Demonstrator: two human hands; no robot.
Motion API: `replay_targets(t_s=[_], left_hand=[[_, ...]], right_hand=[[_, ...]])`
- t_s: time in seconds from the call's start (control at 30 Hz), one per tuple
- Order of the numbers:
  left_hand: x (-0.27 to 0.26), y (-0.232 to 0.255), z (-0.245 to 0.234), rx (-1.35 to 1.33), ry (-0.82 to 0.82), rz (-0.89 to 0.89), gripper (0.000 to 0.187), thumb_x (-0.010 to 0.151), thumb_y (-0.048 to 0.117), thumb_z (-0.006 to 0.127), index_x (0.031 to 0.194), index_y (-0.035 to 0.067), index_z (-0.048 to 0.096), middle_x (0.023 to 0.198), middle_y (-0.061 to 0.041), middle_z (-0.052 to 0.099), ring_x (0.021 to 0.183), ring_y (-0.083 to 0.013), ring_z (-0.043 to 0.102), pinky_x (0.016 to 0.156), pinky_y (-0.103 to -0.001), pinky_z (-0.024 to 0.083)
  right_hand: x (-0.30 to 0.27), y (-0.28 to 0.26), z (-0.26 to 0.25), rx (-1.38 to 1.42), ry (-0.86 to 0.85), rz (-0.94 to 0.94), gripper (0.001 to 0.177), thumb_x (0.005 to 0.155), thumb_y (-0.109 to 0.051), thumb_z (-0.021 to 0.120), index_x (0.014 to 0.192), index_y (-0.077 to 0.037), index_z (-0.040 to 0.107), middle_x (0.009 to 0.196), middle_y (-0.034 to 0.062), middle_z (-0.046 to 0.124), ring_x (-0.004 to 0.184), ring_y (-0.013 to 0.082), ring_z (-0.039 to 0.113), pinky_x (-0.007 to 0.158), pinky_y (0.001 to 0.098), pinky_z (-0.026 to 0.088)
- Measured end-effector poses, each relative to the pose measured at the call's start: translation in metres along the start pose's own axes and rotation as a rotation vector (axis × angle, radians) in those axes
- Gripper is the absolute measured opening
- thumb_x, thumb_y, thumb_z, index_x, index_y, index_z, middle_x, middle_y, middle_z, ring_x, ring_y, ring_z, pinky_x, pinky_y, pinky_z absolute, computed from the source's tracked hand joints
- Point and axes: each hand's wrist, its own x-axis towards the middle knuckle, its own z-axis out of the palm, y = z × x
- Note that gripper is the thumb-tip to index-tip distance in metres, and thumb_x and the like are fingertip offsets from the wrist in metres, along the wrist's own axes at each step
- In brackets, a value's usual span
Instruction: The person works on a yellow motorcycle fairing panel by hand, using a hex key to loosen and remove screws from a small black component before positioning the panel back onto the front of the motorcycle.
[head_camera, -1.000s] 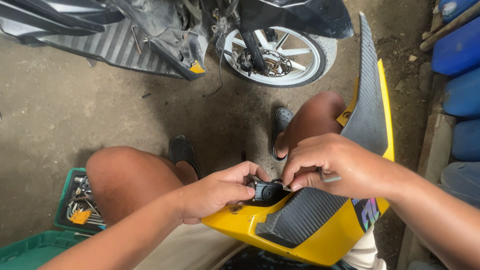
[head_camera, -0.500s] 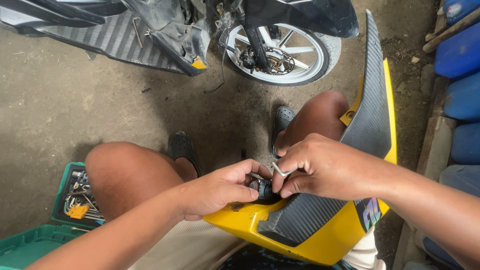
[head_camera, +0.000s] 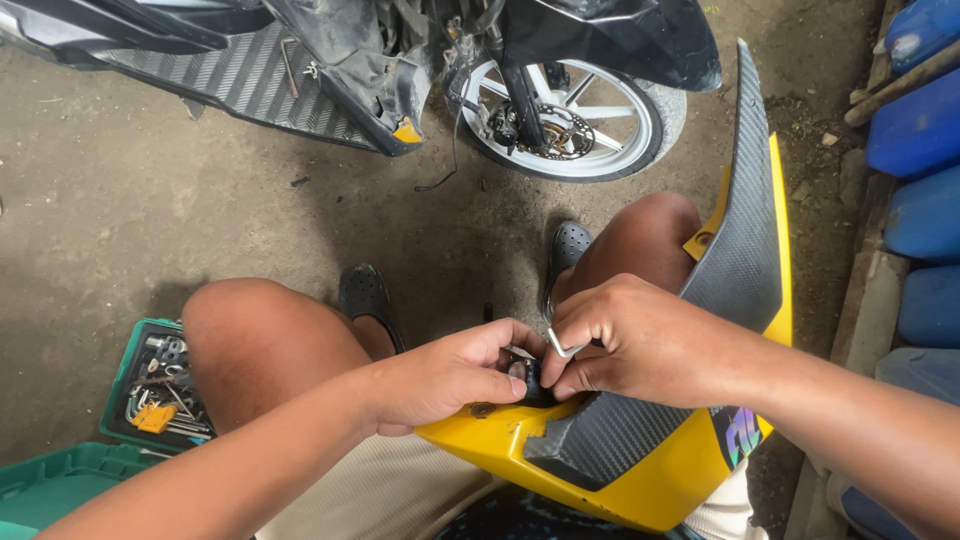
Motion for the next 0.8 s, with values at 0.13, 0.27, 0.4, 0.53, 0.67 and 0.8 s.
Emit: replay_targets(t_s=[0.13, 0.27, 0.4, 0.53, 0.67, 0.8], left_hand=[[-0.001, 0.001, 0.0, 0.015, 0.019, -0.011, 0.045, 0.095, 0.009, 0.058, 0.14, 0.008, 0.05, 0.106, -0.001, 0.062, 0.095, -0.0071, 0.057, 0.085, -0.026, 0.049], [0.0, -0.001, -0.001, 0.018, 0.014, -0.011, 0.044, 0.096, 0.01, 0.058, 0.139, 0.009, 0.051, 0.101, 0.0, 0.058, 0.09, -0.0071, 0.054, 0.082, -0.025, 0.046], [0.001, -0.002, 0.0, 0.01, -0.002, 0.027, 0.042, 0.096, 0.009, 0.058, 0.137, 0.008, 0.052, 0.103, 0.0, 0.058, 0.092, -0.0074, 0.054, 0.083, -0.026, 0.046], [0.003, -0.001, 0.0, -0.025, 0.006, 0.011, 0.042, 0.094, 0.009, 0.058, 0.135, 0.009, 0.053, 0.108, -0.001, 0.063, 0.097, -0.0075, 0.058, 0.087, -0.027, 0.049], [0.003, -0.002, -0.001, -0.02, 0.005, 0.003, 0.043, 0.096, 0.009, 0.059, 0.138, 0.008, 0.053, 0.109, -0.004, 0.062, 0.099, -0.0098, 0.058, 0.088, -0.028, 0.049], [0.003, -0.003, 0.001, -0.026, 0.001, 0.013, 0.045, 0.095, 0.01, 0.059, 0.139, 0.009, 0.052, 0.114, -0.005, 0.064, 0.103, -0.0097, 0.059, 0.091, -0.028, 0.05]], right_hand=[[-0.001, -0.005, 0.002, 0.026, 0.063, 0.057, 0.019, 0.07, -0.006, 0.083, 0.089, -0.008, 0.08, 0.08, 0.0055, 0.077, 0.072, 0.0175, 0.077, 0.064, 0.0312, 0.058], [-0.002, -0.008, 0.004, 0.025, 0.076, 0.11, 0.018, 0.069, -0.006, 0.082, 0.087, -0.007, 0.077, 0.08, 0.0055, 0.076, 0.07, 0.0173, 0.078, 0.062, 0.0314, 0.059], [-0.004, -0.009, 0.004, -0.084, 0.086, 0.049, 0.018, 0.069, -0.006, 0.084, 0.085, -0.005, 0.075, 0.076, 0.0087, 0.074, 0.071, 0.0232, 0.075, 0.062, 0.0349, 0.055], [-0.008, -0.009, 0.005, -0.14, 0.071, 0.06, 0.017, 0.07, -0.007, 0.083, 0.086, -0.006, 0.076, 0.083, 0.0091, 0.073, 0.075, 0.0258, 0.075, 0.065, 0.0365, 0.055], [-0.01, -0.013, 0.007, -0.191, 0.117, -0.024, 0.016, 0.07, -0.009, 0.083, 0.085, -0.008, 0.077, 0.085, 0.0076, 0.075, 0.08, 0.0254, 0.075, 0.07, 0.0359, 0.058], [-0.006, -0.019, 0.003, -0.19, 0.08, 0.05, 0.016, 0.068, -0.01, 0.083, 0.082, -0.008, 0.076, 0.082, 0.0083, 0.074, 0.074, 0.0252, 0.075, 0.066, 0.0365, 0.057]])
